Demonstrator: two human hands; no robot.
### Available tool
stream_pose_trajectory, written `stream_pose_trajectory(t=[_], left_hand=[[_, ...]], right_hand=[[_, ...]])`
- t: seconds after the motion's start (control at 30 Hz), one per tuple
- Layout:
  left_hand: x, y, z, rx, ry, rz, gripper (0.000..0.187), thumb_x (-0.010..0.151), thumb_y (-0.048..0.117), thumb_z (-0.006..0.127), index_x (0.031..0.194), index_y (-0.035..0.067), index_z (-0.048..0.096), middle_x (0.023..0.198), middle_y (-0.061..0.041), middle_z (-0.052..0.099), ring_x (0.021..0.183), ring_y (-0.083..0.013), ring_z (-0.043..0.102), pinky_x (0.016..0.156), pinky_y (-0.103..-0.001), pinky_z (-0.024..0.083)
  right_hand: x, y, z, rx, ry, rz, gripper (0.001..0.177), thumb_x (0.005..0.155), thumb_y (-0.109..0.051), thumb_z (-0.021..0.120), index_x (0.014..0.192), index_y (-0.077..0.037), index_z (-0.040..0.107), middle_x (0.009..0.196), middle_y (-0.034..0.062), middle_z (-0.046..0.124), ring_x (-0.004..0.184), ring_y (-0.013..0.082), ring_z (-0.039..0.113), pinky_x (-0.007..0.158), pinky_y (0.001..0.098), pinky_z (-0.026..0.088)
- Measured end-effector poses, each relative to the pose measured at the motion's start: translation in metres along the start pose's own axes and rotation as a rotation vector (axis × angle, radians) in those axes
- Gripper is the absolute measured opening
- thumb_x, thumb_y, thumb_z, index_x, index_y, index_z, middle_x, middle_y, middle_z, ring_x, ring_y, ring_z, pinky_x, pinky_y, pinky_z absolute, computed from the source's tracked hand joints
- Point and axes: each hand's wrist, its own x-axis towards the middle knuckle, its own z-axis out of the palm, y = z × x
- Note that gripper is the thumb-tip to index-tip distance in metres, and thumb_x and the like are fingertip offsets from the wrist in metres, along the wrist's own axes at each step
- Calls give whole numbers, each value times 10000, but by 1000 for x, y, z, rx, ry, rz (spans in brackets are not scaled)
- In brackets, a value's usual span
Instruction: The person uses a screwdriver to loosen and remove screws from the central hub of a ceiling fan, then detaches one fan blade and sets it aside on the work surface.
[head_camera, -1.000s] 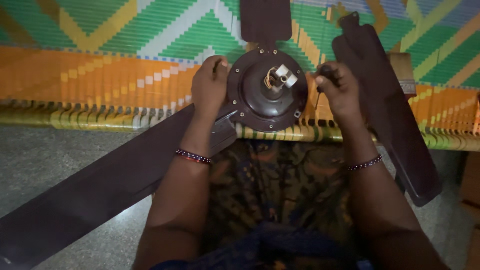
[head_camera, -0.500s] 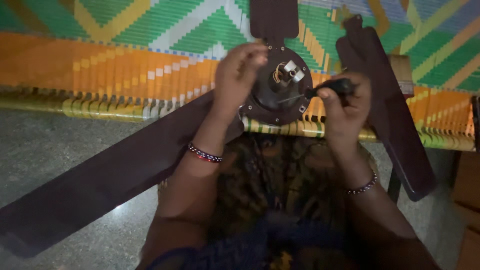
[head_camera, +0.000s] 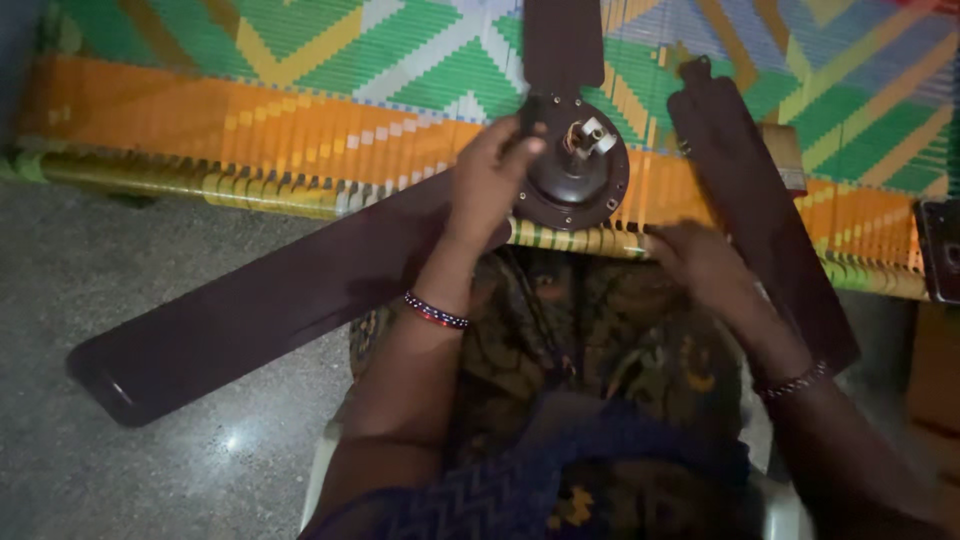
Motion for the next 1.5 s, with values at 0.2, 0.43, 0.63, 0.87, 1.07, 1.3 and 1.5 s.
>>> stream_pose_trajectory(t=[0.2,0.43,0.63,0.87,1.07,1.3,1.5], left_hand=[[-11,-44,1,-401,183,-162,185,991,151,719,1142,44,718,929,2,705,826,-61,629,724,-243,518],[-12,-59,15,-368,73,-141,240,933,96,759,1156,14,724,918,5,707,783,-61,615,724,-239,521],[-8,-54,16,-252,3,-69,286,872,75,783,1140,-2,716,999,-40,769,879,-96,702,816,-271,564],[-6,-45,8,-85,-14,-11,280,816,91,826,1058,0,718,975,-90,738,857,-133,723,787,-295,574],[-7,-39,6,-142,-90,-59,214,846,96,819,1019,8,728,884,-55,746,802,-120,705,751,-285,562],[-12,-32,3,5,-86,12,254,845,117,831,1049,7,726,876,-124,685,729,-191,647,687,-337,523],[-7,-43,6,-2,-20,141,359,855,137,848,1144,13,673,1051,-134,715,896,-224,710,800,-338,569]], right_hand=[[-82,71,47,95,24,514,555,1018,-529,579,1025,4,733,886,217,696,881,340,678,800,455,528],[-140,80,44,256,-99,862,803,1027,-687,422,1250,36,692,1101,273,712,992,404,726,883,479,527],[-128,85,68,483,136,724,809,1016,-687,442,1351,37,581,1255,257,628,1122,371,606,909,455,454],[-102,70,60,13,23,808,736,1144,-621,430,1141,39,754,1052,301,733,999,463,685,881,531,523],[-121,64,67,-33,22,730,571,1106,-530,462,1180,-49,762,1080,260,735,1026,450,687,912,523,526],[-115,91,103,223,99,711,395,1011,-263,541,1331,-57,647,1243,272,675,1152,466,629,964,518,495],[-134,106,99,275,-60,674,365,1014,-195,506,1319,-57,652,1232,239,704,1117,423,670,936,502,515]])
